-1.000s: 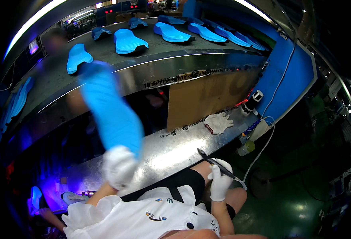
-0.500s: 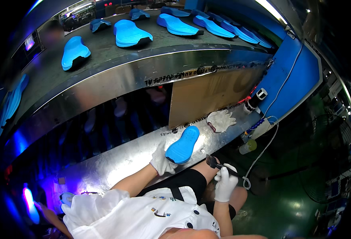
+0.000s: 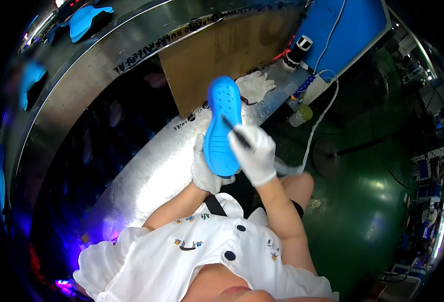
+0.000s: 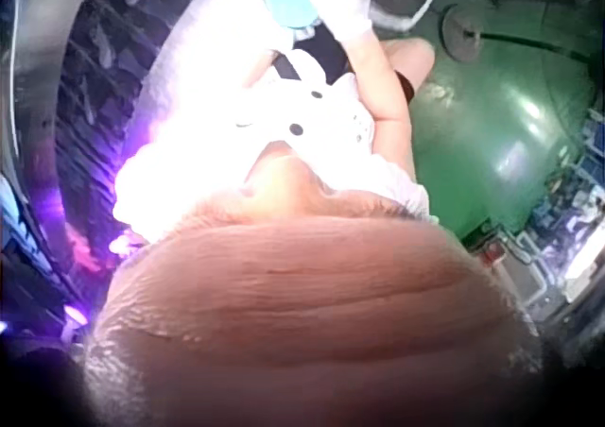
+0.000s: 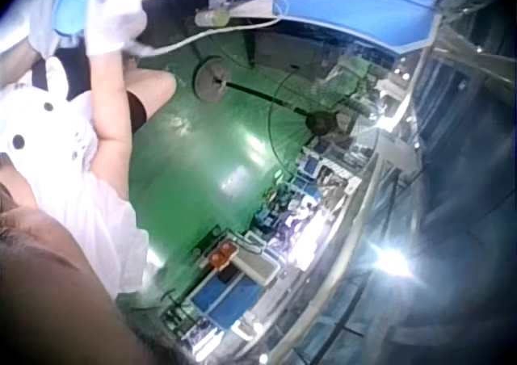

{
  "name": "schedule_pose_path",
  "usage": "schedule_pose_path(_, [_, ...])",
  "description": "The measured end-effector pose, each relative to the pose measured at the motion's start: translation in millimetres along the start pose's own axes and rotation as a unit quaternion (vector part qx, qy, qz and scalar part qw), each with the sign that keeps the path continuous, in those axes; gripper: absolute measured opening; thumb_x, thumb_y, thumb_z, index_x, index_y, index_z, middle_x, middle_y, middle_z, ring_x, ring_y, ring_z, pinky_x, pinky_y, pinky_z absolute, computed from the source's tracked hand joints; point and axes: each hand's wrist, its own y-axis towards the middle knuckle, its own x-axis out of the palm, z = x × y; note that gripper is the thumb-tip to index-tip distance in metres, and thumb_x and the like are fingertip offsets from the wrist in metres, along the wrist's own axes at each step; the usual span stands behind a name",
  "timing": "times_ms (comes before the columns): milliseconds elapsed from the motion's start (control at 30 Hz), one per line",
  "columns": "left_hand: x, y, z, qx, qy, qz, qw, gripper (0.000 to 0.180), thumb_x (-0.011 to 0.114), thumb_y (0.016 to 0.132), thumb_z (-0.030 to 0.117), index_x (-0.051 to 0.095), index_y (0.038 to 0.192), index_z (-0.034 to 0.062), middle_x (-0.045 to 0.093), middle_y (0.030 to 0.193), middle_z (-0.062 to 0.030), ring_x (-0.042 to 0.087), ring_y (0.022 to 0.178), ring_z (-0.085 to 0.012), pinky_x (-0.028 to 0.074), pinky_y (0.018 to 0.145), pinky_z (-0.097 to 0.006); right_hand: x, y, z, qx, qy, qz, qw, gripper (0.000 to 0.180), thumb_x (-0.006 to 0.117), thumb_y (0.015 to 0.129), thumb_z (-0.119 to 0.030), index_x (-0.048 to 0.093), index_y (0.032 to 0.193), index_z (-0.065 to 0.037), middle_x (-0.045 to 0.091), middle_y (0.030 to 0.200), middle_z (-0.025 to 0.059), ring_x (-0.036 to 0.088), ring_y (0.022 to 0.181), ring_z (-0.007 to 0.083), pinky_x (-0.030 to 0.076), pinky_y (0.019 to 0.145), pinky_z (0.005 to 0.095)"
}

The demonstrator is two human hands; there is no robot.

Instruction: The person sits on the floor and uses a pair of pliers to trim excess plastic flash from the edges and soles of blue slipper soles. They pick up each sole from a nearby surface, trim it, and place it back down, repeating the process for multiple units.

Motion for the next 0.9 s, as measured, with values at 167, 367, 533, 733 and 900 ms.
schedule_pose_path(167, [23.8, 15.1, -8.6, 0.133, -0.022, 0.074, 0.988, 0.092, 0.033, 0.087, 0.077, 0.038, 0.146, 0.0063, 0.052, 0.133, -0.0292, 0.058, 0.113, -0.0485, 0.05, 0.094, -0.057, -47.7, -17.1, -40.0, -0.031, 0.113, -0.064, 0.991, 0.02, 0.077, 0.077, -0.006, 0.069, 0.095, -0.003, 0.069, 0.081, 0.0113, 0.069, 0.073, 0.0241, 0.055, 0.066, 0.0326])
schedule_pose_path(367, [8.8, 18.3, -25.8, 0.182, 0.167, 0.007, 0.969, 0.079, 0.043, 0.091, 0.067, 0.045, 0.138, 0.0044, 0.055, 0.131, -0.0209, 0.058, 0.114, -0.0372, 0.049, 0.096, -0.047, -32.2, -9.7, -58.8, -0.115, 0.018, -0.048, 0.992, 0.017, 0.076, 0.078, -0.005, 0.07, 0.094, -0.004, 0.069, 0.083, 0.0115, 0.066, 0.068, 0.0235, 0.052, 0.067, 0.0321])
schedule_pose_path(533, [39.9, -3.0, -21.5, -0.008, -0.099, -0.03, 0.995, 0.097, 0.051, 0.076, 0.08, 0.05, 0.133, 0.0021, 0.059, 0.116, -0.0275, 0.064, 0.094, -0.0386, 0.057, 0.075, -0.047, -33.6, -4.3, -35.8, 0.073, 0.179, 0.042, 0.98, 0.012, 0.07, 0.082, 0.003, 0.068, 0.094, -0.001, 0.068, 0.083, 0.0067, 0.065, 0.069, 0.0128, 0.054, 0.064, 0.0297])
schedule_pose_path(733, [24.9, 7.5, -12.2, 0.077, -0.055, 0.075, 0.993, 0.1, 0.044, 0.079, 0.082, 0.046, 0.136, -0.0002, 0.06, 0.116, -0.0272, 0.065, 0.094, -0.0345, 0.056, 0.072, -0.044, -21.6, -31.3, -51.1, 0.002, 0.167, -0.03, 0.985, 0.014, 0.066, 0.086, -0.005, 0.065, 0.099, -0.005, 0.066, 0.079, 0.0095, 0.065, 0.066, 0.0228, 0.052, 0.061, 0.0319])
schedule_pose_path(900, [15.5, 7.9, -13.9, 0.121, 0.05, 0.01, 0.991, 0.107, 0.039, 0.081, 0.083, 0.04, 0.14, -0.0059, 0.056, 0.121, -0.0339, 0.062, 0.103, -0.0414, 0.055, 0.086, -0.049, -13.9, -38.7, -53.4, -0.117, 0.074, -0.005, 0.99, 0.013, 0.072, 0.082, -0.01, 0.065, 0.093, -0.007, 0.064, 0.079, 0.0104, 0.065, 0.067, 0.0271, 0.053, 0.062, 0.0323])
